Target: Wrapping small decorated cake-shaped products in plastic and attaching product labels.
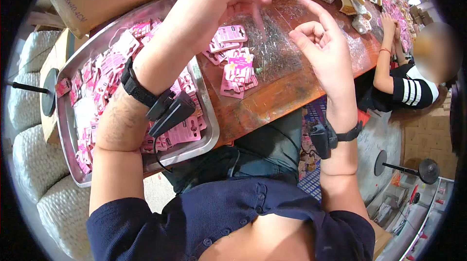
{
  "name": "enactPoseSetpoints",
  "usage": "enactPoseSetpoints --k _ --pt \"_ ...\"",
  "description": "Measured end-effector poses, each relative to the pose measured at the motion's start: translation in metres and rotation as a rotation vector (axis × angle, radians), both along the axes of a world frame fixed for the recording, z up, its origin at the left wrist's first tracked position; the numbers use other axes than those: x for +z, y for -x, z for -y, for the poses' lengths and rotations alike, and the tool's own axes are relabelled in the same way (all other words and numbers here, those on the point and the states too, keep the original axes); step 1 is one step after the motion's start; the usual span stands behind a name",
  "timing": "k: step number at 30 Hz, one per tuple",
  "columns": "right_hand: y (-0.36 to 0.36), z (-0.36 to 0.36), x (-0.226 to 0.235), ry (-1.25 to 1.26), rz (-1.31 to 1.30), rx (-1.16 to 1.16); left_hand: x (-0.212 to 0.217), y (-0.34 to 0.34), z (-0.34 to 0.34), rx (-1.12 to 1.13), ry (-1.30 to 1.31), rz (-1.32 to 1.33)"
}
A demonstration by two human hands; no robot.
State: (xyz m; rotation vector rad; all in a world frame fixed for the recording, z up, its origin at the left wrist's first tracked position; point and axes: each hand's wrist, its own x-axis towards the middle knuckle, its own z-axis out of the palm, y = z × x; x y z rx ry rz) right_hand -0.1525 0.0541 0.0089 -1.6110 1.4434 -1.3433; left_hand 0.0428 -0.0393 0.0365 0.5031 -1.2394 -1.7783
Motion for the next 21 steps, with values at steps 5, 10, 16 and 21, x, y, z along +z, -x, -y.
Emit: enactPoseSetpoints --k 5,10,16,21 --pt "-0.002 -0.002 0.007 0.064 0.033 0.022 0.002 -0.007 0.000 -0.225 0.086 0.085" --pt "-0.008 -0.005 0.013 0.087 0.064 0.082 -0.013 -0.002 -0.005 -0.160 0.383 0.325" --pt "-0.002 -0.004 0.010 -0.009 -0.035 0.070 -0.016 -0.002 -0.002 -0.088 0.456 0.366" --pt "-0.003 -0.004 0.013 -0.052 -0.079 0.063 -0.010 -0.005 -0.005 -0.081 0.436 0.430"
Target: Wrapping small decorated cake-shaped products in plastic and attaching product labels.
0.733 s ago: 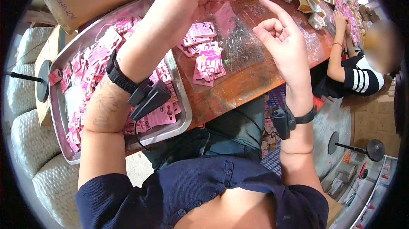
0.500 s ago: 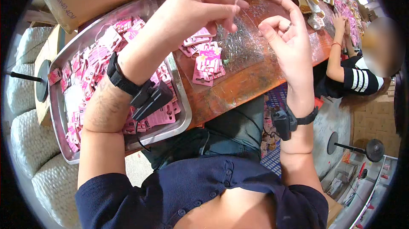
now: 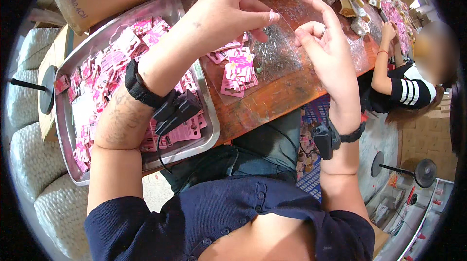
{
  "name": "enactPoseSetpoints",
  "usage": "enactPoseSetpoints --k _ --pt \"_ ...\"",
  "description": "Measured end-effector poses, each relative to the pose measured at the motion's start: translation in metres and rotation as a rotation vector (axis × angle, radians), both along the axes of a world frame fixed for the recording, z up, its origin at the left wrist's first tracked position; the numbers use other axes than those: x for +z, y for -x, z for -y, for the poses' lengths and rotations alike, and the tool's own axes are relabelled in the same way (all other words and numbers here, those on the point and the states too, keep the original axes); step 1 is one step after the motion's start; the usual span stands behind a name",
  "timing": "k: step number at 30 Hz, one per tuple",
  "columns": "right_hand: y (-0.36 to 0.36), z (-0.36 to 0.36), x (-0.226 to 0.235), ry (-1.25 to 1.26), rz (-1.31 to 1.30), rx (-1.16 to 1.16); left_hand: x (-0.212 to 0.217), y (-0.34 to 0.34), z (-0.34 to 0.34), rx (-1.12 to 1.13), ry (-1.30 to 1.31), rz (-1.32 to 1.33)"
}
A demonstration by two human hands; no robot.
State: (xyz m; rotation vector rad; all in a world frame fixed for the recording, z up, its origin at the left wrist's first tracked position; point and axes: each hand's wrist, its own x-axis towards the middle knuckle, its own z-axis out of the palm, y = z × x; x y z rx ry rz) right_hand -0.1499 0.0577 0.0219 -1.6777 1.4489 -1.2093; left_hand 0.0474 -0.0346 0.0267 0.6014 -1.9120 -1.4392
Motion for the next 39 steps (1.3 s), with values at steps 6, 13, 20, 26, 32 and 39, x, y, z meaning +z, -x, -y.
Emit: enactPoseSetpoints --k 6,13,20,26,32,39 --pt "-0.003 0.000 -0.002 0.085 0.070 0.007 0.000 0.000 0.002 -0.001 -0.011 0.072" --pt "-0.012 0.001 -0.003 0.128 0.222 -0.050 0.001 0.001 -0.001 -0.054 -0.018 -0.003" --pt "-0.018 0.001 -0.003 0.201 0.259 -0.022 -0.005 0.006 0.000 -0.079 -0.052 -0.014" --pt "-0.018 0.002 -0.005 0.286 0.258 -0.091 -0.003 0.003 0.002 -0.062 -0.039 0.004" --pt "-0.019 0.004 -0.009 0.321 0.268 -0.075 -0.004 0.004 0.000 -0.036 -0.013 -0.084" --pt "-0.030 0.000 -0.001 0.292 0.261 -0.098 -0.003 0.003 0.000 -0.102 0.021 -0.102"
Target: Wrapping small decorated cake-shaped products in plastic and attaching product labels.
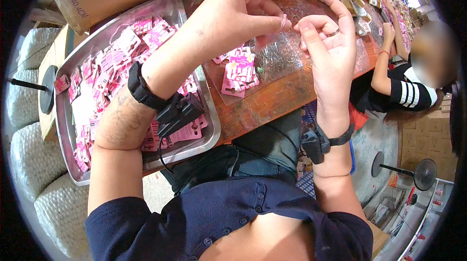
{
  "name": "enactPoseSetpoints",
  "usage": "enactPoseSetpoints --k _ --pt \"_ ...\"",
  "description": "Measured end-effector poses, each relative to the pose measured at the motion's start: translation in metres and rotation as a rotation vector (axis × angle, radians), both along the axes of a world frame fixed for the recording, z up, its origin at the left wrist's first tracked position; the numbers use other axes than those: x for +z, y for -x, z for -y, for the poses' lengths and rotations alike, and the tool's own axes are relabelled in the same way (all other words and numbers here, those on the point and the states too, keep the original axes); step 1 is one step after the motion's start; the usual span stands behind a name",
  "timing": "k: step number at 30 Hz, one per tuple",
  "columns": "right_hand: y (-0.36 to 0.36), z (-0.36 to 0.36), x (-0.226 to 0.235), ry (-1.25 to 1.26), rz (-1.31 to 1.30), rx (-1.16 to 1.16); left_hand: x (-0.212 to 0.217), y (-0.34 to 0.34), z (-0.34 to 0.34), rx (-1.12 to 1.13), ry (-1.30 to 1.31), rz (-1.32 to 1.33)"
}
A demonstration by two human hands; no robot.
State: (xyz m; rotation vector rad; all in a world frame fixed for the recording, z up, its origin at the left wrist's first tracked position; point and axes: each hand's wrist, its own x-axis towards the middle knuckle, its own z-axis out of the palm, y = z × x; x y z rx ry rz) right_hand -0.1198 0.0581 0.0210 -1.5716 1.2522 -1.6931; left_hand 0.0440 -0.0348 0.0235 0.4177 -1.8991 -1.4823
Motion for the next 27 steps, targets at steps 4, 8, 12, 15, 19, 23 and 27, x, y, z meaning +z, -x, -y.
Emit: enactPoseSetpoints --k 4,8,12,15,19,23,27 --pt "0.006 0.000 -0.006 -0.012 0.014 0.035 0.018 -0.002 -0.013 0.065 0.103 0.041" --pt "-0.001 -0.001 -0.003 -0.070 0.161 0.092 0.005 0.007 0.006 -0.052 0.838 -0.401" --pt "0.005 -0.010 0.007 -0.172 0.378 0.217 -0.005 0.009 -0.008 0.121 0.264 -0.125" --pt "0.001 -0.013 0.011 -0.165 0.337 0.240 -0.001 0.004 -0.008 0.010 0.077 0.012" --pt "-0.001 -0.017 0.013 -0.169 0.214 0.191 -0.003 0.007 -0.011 -0.065 -0.092 -0.127" --pt "-0.007 -0.019 0.014 -0.077 0.050 0.113 -0.001 0.007 -0.017 -0.068 -0.205 -0.073" --pt "-0.006 -0.020 0.013 -0.037 -0.005 0.078 -0.003 0.008 -0.017 -0.090 -0.188 -0.141"
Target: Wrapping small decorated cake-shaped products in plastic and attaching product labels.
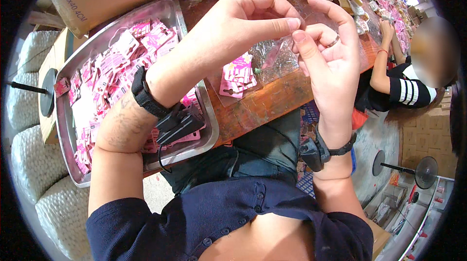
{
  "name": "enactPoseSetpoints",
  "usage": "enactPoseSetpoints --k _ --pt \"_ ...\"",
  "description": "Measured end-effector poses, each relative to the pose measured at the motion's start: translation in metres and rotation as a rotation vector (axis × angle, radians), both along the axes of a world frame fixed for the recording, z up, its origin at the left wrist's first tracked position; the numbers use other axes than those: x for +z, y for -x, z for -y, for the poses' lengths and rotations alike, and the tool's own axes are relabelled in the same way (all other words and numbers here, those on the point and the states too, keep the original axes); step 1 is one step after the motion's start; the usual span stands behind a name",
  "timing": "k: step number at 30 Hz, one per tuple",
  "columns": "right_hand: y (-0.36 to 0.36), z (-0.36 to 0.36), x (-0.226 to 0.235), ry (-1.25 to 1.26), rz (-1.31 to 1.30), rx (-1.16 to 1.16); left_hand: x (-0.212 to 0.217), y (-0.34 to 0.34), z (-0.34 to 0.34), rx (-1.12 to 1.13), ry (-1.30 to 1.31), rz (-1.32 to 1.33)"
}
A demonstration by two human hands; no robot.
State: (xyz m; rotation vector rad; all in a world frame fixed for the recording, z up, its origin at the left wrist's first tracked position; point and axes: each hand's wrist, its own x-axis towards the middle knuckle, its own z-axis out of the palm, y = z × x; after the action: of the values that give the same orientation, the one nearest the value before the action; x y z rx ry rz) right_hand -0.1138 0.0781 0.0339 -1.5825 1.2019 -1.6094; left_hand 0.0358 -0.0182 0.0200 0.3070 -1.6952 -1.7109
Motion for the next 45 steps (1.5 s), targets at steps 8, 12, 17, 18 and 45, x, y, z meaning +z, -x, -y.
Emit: enactPoseSetpoints --k 8,12,17,18,45 --pt "0.021 -0.006 0.006 0.038 -0.338 -0.025 0.000 -0.002 0.004 -0.205 -0.247 -0.039" --pt "0.023 -0.011 0.016 0.061 -0.567 -0.055 -0.003 -0.001 0.003 -0.254 -0.316 -0.073" --pt "0.021 -0.011 0.012 0.131 -0.593 -0.170 -0.001 -0.002 0.002 -0.254 -0.372 -0.013" --pt "0.022 -0.010 0.010 0.181 -0.565 -0.207 -0.002 -0.003 0.003 -0.254 -0.372 -0.013" --pt "0.039 -0.002 0.005 0.568 -0.899 -0.005 0.000 -0.002 -0.008 -0.364 -0.248 0.183"
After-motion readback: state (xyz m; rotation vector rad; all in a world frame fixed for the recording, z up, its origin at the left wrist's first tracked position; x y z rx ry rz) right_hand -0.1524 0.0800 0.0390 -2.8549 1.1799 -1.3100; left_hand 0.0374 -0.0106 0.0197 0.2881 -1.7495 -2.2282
